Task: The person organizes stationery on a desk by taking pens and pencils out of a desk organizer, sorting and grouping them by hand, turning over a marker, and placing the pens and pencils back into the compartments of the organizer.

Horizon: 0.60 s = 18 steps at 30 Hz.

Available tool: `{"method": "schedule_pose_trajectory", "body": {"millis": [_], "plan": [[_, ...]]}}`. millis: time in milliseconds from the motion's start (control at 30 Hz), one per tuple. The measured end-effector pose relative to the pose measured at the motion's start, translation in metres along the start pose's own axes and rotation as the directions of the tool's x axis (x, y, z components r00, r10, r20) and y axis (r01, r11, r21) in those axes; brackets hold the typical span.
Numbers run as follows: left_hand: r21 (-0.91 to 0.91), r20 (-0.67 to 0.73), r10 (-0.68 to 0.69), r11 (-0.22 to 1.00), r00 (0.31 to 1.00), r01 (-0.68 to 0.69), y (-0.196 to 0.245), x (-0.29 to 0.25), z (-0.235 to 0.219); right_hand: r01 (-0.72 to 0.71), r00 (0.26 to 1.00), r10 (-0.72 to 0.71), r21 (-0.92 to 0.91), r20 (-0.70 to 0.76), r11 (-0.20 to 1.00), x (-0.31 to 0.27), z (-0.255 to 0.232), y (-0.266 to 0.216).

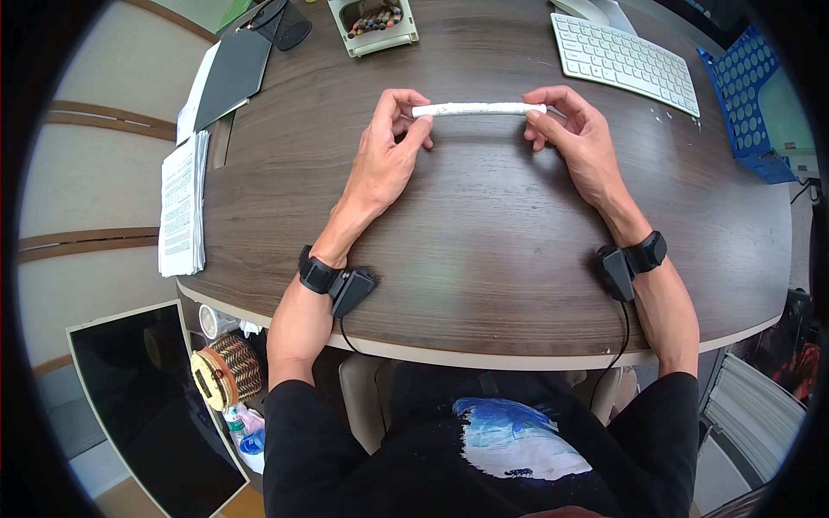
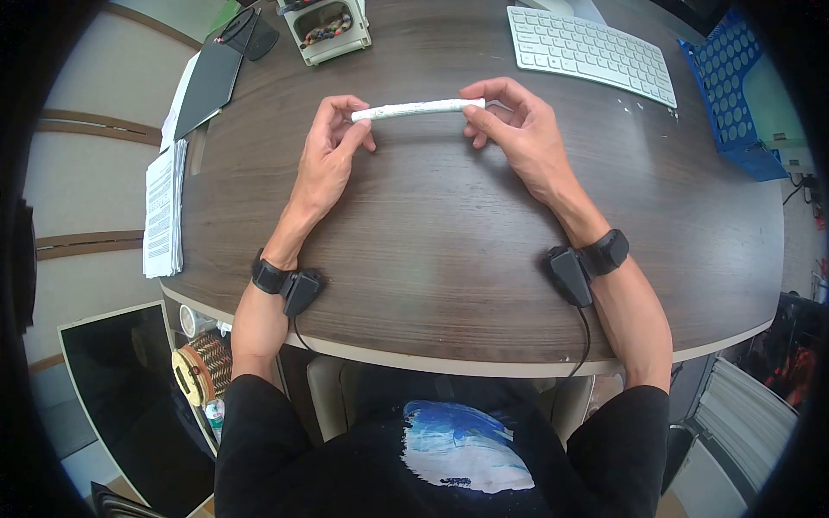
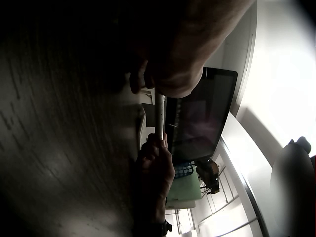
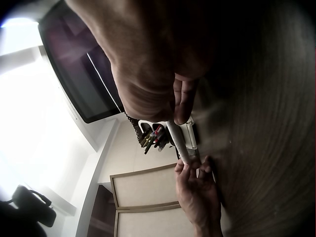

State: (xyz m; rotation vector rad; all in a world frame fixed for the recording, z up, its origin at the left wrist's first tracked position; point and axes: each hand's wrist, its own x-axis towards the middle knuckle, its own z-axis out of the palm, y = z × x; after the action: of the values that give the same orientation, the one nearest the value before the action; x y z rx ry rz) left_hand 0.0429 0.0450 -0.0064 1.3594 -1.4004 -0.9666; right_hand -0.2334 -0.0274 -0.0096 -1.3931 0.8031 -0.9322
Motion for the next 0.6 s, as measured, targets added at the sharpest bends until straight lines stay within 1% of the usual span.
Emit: {"method": "schedule_pose_trajectory", "body": {"millis": [600], "plan": [[0.011, 0.002, 0.006, 1.000, 1.000, -0.006, 0.0010, -0.0007, 0.0000, 0.006, 1.000, -0.006, 0.017, 0.002, 1.000, 0.0000, -0.0005, -0.0001]]}}
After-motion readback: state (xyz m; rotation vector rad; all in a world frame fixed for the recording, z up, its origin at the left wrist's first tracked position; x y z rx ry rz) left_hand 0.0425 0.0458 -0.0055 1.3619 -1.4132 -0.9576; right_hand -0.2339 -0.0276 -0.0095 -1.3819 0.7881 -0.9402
